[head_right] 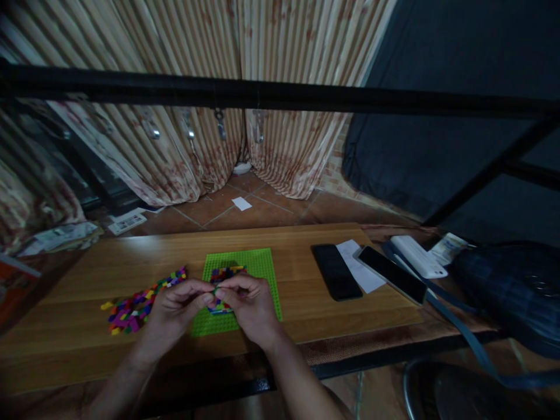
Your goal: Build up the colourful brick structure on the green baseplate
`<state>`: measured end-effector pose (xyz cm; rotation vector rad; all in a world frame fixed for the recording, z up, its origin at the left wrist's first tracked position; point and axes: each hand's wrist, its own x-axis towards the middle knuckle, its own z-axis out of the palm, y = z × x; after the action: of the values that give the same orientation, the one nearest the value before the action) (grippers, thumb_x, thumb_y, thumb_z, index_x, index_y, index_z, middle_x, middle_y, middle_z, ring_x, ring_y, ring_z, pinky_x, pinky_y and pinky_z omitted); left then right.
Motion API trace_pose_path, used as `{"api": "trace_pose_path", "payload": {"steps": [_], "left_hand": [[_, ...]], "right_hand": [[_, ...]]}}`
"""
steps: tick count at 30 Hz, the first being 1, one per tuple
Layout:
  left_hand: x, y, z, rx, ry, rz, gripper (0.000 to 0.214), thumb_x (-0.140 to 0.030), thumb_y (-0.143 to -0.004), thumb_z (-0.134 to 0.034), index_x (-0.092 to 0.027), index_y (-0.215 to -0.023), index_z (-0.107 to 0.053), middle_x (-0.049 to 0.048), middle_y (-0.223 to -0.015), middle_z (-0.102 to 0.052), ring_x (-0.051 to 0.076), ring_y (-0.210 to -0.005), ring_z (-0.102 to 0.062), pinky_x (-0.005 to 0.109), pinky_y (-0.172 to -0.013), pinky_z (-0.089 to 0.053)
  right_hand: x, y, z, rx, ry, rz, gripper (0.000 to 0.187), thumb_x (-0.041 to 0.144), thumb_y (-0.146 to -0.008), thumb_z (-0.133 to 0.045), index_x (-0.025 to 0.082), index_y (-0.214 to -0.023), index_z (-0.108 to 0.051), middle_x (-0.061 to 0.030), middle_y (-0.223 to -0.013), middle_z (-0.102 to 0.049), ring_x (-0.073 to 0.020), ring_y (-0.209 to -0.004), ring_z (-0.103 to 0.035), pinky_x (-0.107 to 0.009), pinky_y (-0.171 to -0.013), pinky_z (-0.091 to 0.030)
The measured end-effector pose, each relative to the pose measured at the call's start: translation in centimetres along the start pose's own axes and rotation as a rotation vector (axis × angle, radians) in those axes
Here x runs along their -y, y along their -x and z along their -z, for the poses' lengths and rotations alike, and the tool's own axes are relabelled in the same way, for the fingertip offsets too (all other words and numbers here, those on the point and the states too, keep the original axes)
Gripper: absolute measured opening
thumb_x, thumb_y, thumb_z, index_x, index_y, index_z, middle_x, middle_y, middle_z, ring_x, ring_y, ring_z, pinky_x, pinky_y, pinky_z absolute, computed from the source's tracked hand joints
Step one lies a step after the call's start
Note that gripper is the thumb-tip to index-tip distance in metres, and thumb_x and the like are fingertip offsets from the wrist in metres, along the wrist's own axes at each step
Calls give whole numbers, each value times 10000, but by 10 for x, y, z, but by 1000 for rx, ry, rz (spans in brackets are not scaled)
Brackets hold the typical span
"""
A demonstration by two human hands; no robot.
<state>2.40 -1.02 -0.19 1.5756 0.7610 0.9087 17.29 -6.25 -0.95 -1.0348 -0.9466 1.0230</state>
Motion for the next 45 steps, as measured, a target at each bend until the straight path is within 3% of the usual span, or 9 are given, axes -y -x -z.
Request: {"api": "trace_pose_path", "payload": {"steps": [4,13,18,23,36,41,45], "left_hand": [[2,0,3,-17,-34,-2,100,-227,-766,-676,-161,-838,-695,6,-688,-676,121,-639,-616,218,-628,-491],[17,-12,14,-308,-55,158,133,-255,-720,-674,-138,-783,-661,-15,-643,-630,109,-608,-570,222,-626,-449],[28,-12,8,-271,-63,219,144,-269,-737,-637,-138,-791,-659,-1,-673,-642,125,-611,-578,239,-618,-451],[33,-10,2,-248,-104,204,132,-273,-760,-604,-152,-770,-658,-7,-632,-615,125,-602,-555,236,-601,-431],[34,-8,1,-248,-103,204,134,-275,-759,-602,-156,-774,-661,-13,-626,-600,122,-596,-539,228,-580,-419],[37,-7,0,-253,-113,190,130,-281,-761,-605,-167,-771,-667,-15,-619,-607,125,-590,-551,226,-571,-429],[37,-6,0,-250,-140,181,134,-273,-768,-593,-164,-774,-671,-5,-649,-629,131,-616,-567,230,-584,-437]], "right_hand": [[0,0,0,-26,20,3,86,314,-712,-746,235,-744,-753,14,-685,-682,-131,-625,-593,-266,-609,-477],[2,-5,39,-52,567,181,89,280,-804,-665,265,-835,-747,-22,-910,-667,-177,-876,-626,-325,-798,-489],[-7,-4,39,9,723,225,93,298,-810,-670,299,-863,-747,-22,-977,-651,-195,-952,-598,-375,-887,-463],[-14,-4,30,-45,796,245,72,276,-764,-718,317,-814,-747,-21,-1044,-620,-219,-1032,-547,-408,-927,-433],[-24,-11,21,-123,706,138,66,297,-687,-746,265,-733,-712,-43,-1187,-542,-259,-1155,-492,-455,-1005,-351],[-28,-15,24,-136,630,70,233,348,-646,-758,225,-815,-654,-61,-1137,-582,-254,-1095,-539,-441,-982,-373],[-30,-16,24,-128,537,-61,338,387,-613,-763,213,-853,-601,-29,-959,-625,-219,-891,-596,-380,-834,-456]]}}
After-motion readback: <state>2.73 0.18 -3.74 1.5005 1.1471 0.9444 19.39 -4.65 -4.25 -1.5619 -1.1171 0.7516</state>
